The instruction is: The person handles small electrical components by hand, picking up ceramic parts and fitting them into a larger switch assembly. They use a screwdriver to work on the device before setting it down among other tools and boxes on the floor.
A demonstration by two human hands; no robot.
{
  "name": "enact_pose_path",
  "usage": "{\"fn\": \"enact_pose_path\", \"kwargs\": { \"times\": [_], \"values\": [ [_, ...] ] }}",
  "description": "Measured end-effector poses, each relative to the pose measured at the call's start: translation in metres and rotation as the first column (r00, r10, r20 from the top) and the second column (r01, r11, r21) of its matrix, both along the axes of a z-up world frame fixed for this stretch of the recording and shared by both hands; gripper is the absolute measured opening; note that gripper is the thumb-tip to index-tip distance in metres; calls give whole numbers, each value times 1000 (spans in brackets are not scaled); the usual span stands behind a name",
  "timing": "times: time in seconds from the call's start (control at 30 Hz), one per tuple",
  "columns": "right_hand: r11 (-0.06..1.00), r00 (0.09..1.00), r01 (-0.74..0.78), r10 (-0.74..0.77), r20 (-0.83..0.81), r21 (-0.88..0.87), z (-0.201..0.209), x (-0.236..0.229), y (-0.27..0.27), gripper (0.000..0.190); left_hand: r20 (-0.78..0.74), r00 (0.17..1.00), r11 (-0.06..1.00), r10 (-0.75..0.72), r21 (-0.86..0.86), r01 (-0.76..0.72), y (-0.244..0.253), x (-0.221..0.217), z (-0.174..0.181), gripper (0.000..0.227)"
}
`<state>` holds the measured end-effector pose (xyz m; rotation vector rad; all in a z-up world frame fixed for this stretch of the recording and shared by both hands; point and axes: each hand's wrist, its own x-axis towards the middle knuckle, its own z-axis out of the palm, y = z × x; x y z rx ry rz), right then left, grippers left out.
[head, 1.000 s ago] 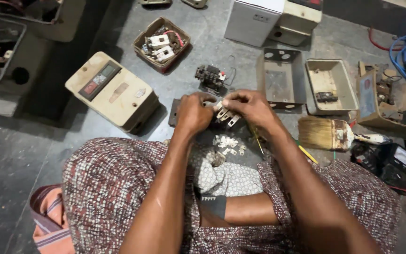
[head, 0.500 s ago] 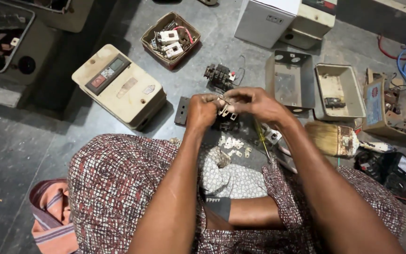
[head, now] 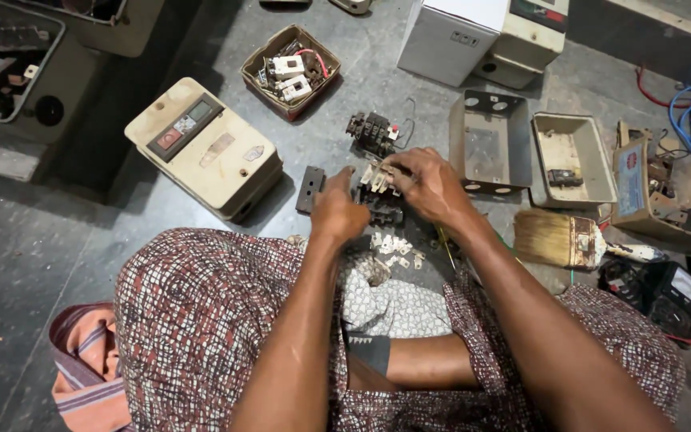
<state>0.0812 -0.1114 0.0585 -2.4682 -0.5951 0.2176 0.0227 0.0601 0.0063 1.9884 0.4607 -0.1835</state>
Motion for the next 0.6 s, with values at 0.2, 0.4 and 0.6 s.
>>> {"fn": "enact_pose_path", "kwargs": {
  "times": [0.2, 0.4, 0.6],
  "values": [
    [989, 984, 64, -85, -158, -131, 9, -13, 9, 36, 168, 984, 999, 53, -4, -54, -12, -2, -30, 57],
    [999, 999, 24, -25, -47, -24, -13, -21, -8, 41, 168, 986, 1000, -6, -26, 11, -10, 0, -22, 59],
    [980, 946, 196, -198, -258, -32, 1, -29, -14, 39, 59, 997, 996, -39, -78, 43, -14, -1, -19, 59]
  ]
}}
